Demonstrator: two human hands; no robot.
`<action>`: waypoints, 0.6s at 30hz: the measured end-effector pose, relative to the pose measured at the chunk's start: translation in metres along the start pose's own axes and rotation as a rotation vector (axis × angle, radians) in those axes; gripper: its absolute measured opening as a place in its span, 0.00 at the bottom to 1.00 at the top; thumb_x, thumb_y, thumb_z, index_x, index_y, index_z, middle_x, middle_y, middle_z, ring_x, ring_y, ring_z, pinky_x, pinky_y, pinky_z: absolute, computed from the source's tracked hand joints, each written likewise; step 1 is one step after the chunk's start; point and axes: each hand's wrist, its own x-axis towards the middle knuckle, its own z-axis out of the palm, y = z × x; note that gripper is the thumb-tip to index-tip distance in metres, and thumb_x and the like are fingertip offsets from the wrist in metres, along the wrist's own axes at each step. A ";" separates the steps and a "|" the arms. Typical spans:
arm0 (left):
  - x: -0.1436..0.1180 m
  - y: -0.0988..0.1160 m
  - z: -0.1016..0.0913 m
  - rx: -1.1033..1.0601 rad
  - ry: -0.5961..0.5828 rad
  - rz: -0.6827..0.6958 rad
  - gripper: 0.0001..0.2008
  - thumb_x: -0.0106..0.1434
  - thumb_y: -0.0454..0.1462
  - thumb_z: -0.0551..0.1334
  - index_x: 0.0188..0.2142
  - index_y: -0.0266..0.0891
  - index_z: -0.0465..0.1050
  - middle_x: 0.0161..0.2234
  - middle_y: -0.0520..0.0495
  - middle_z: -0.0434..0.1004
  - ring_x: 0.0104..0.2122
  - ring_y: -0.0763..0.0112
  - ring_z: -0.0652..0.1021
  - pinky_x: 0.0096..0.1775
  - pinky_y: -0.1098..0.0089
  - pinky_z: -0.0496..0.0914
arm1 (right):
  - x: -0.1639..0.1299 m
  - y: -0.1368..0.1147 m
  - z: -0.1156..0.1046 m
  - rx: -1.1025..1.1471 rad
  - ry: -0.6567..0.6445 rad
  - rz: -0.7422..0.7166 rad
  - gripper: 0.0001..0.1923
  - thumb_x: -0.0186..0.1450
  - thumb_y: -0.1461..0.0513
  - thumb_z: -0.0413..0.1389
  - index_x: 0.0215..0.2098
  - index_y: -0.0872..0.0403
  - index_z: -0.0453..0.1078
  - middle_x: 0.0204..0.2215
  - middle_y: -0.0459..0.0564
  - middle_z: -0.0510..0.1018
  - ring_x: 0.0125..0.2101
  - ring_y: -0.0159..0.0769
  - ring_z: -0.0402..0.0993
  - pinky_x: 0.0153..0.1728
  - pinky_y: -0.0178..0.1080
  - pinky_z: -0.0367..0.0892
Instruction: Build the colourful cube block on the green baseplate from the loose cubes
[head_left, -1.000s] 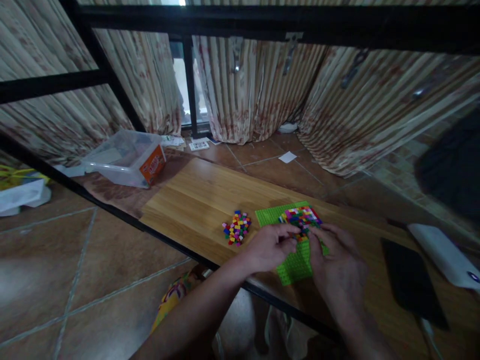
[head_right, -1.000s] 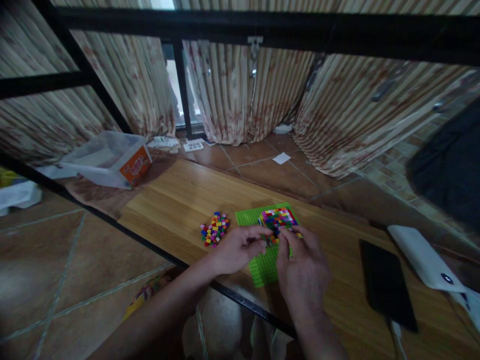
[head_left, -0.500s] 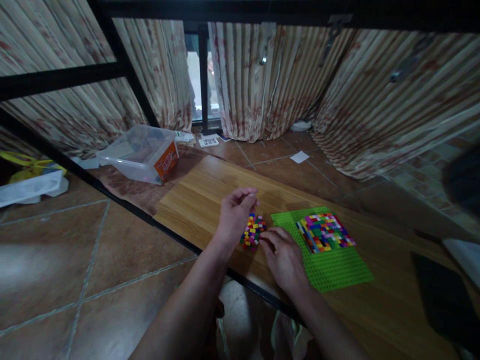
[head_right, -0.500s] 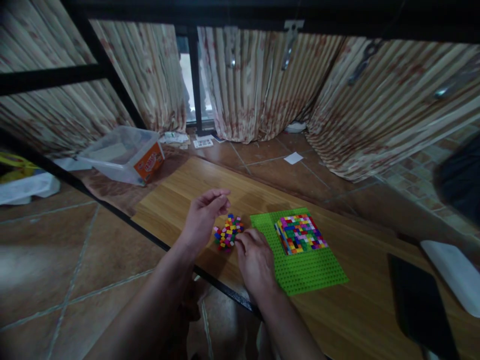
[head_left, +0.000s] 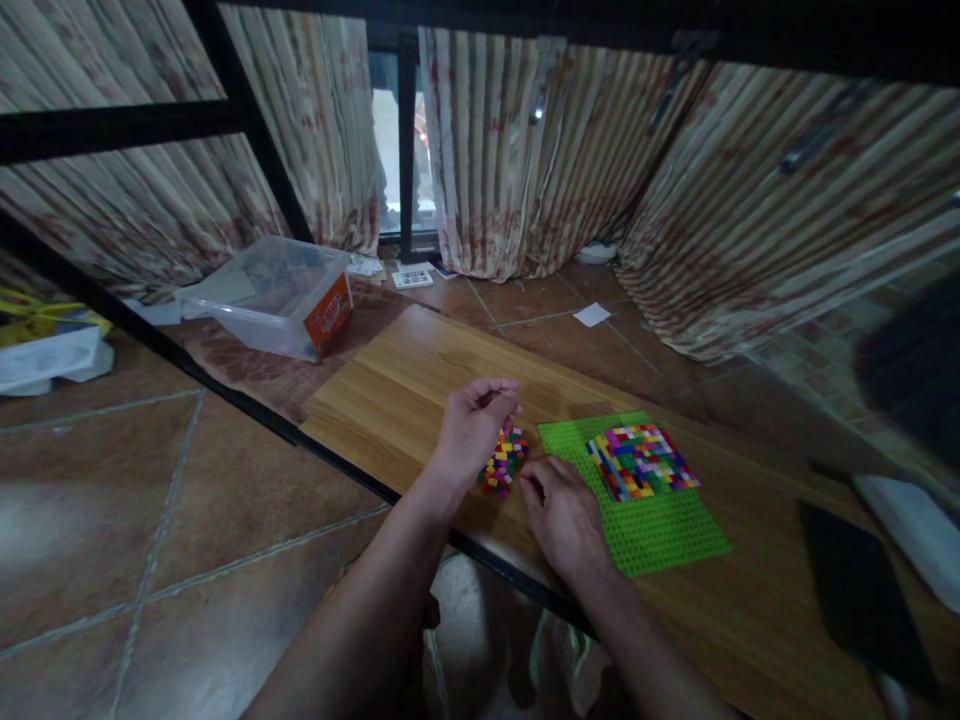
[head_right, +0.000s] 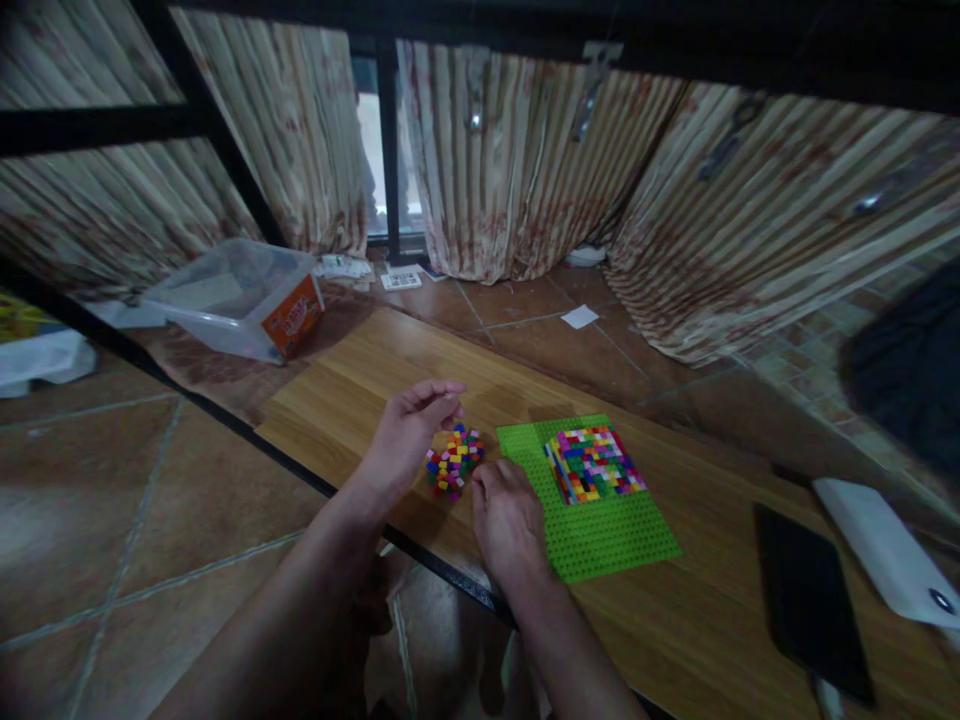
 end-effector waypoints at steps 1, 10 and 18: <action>0.000 -0.001 0.001 0.012 -0.003 -0.004 0.07 0.53 0.35 0.64 0.33 0.34 0.75 0.23 0.52 0.73 0.24 0.78 0.72 0.30 0.76 0.66 | -0.001 0.000 0.000 -0.003 -0.009 0.002 0.09 0.66 0.68 0.51 0.32 0.54 0.71 0.31 0.50 0.74 0.36 0.40 0.70 0.41 0.42 0.67; -0.001 -0.019 0.012 0.217 -0.119 -0.016 0.10 0.54 0.36 0.63 0.37 0.35 0.77 0.25 0.51 0.76 0.25 0.75 0.74 0.29 0.75 0.65 | -0.014 -0.003 -0.025 0.138 0.026 0.030 0.11 0.69 0.65 0.48 0.39 0.52 0.73 0.35 0.51 0.75 0.37 0.38 0.73 0.40 0.39 0.68; -0.008 -0.038 0.031 0.332 -0.313 0.042 0.07 0.56 0.36 0.62 0.34 0.35 0.76 0.26 0.51 0.74 0.27 0.74 0.71 0.32 0.73 0.64 | -0.029 0.031 -0.082 0.208 0.250 0.165 0.09 0.68 0.61 0.51 0.37 0.51 0.74 0.36 0.49 0.79 0.37 0.37 0.76 0.40 0.39 0.68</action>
